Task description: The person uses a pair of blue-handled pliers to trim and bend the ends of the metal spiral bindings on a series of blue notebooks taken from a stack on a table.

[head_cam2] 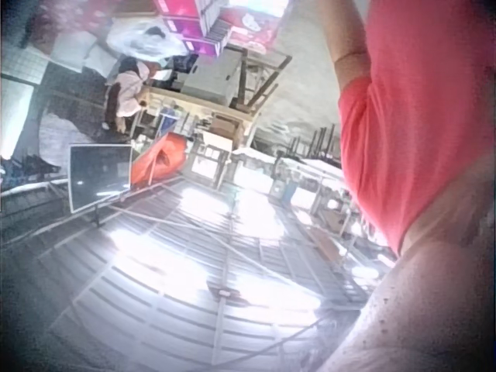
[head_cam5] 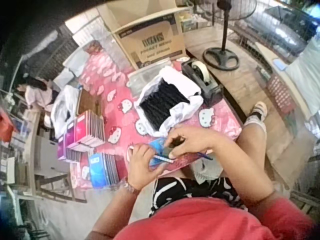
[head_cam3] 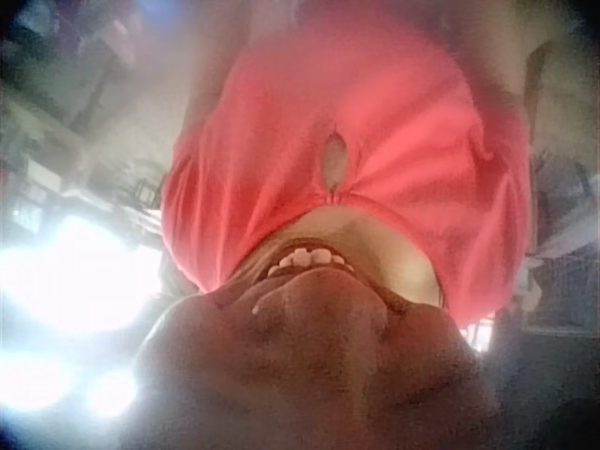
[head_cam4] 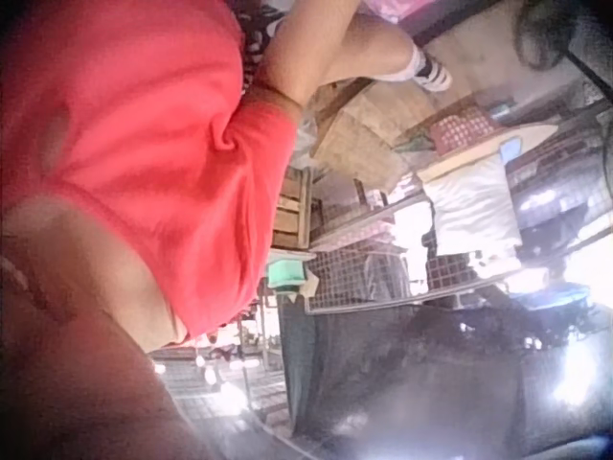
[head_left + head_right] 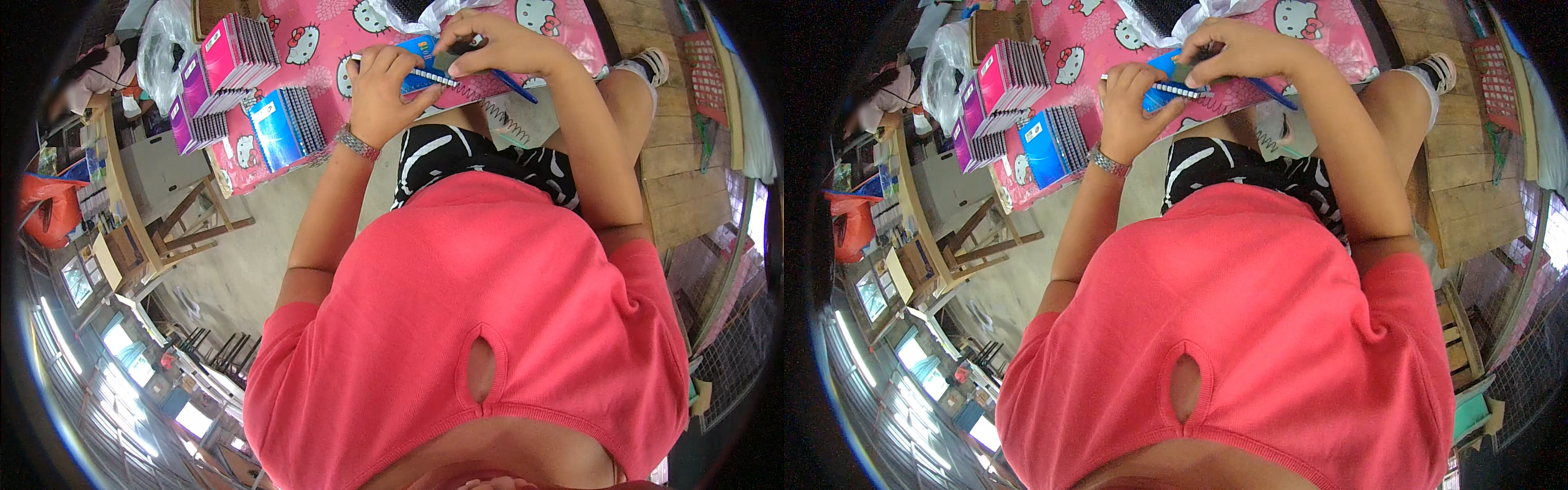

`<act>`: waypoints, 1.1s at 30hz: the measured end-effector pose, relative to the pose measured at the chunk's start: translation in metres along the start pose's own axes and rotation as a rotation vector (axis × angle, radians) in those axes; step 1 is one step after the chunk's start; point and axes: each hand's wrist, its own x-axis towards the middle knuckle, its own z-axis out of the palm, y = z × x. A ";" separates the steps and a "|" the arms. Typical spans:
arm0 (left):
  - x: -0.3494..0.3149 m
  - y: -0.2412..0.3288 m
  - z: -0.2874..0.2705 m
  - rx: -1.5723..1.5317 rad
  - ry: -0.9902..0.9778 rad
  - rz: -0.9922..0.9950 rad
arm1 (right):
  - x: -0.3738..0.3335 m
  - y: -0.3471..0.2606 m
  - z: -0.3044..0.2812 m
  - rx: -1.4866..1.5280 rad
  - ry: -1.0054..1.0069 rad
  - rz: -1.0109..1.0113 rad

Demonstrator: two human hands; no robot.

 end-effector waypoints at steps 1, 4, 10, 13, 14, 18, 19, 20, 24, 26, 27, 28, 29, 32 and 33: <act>0.000 -0.001 0.001 0.004 0.005 -0.003 | -0.001 -0.003 -0.001 -0.004 -0.005 -0.004; 0.002 0.001 0.002 0.021 0.010 -0.021 | -0.008 -0.005 -0.004 0.625 -0.206 -0.157; 0.002 0.004 0.001 0.025 0.005 -0.058 | -0.005 -0.003 -0.006 0.486 -0.210 -0.198; 0.005 0.002 0.000 0.002 -0.002 -0.066 | 0.001 0.003 -0.004 0.131 -0.095 -0.085; 0.006 0.001 -0.001 -0.034 0.021 -0.063 | 0.002 0.003 -0.006 0.014 -0.060 -0.086; 0.003 -0.012 -0.005 -0.129 0.086 -0.110 | 0.007 -0.003 -0.004 0.156 -0.082 -0.173; 0.004 -0.015 -0.009 -0.119 0.075 -0.098 | 0.015 0.011 -0.003 -0.100 -0.018 -0.154; 0.006 -0.019 -0.010 -0.120 0.073 -0.088 | 0.015 0.017 -0.006 -0.102 -0.007 -0.154; 0.001 -0.031 -0.008 -0.229 0.018 -0.126 | 0.020 0.001 -0.006 0.511 -0.205 -0.186; 0.005 -0.031 -0.010 -0.295 -0.005 -0.144 | 0.028 0.013 -0.005 -0.244 -0.035 -0.193; 0.003 -0.030 -0.012 -0.320 -0.028 -0.189 | 0.030 0.008 -0.004 -0.197 -0.001 -0.224; 0.003 -0.029 -0.013 -0.346 -0.052 -0.233 | 0.030 0.004 -0.005 -0.198 -0.003 -0.225; 0.005 -0.030 -0.013 -0.345 -0.050 -0.235 | 0.027 -0.001 -0.007 0.148 -0.103 -0.236; 0.008 -0.027 -0.011 -0.427 -0.050 -0.253 | 0.028 -0.001 -0.005 0.406 -0.187 -0.236; 0.008 -0.026 -0.013 -0.394 -0.075 -0.266 | 0.030 -0.001 -0.005 0.128 -0.107 -0.189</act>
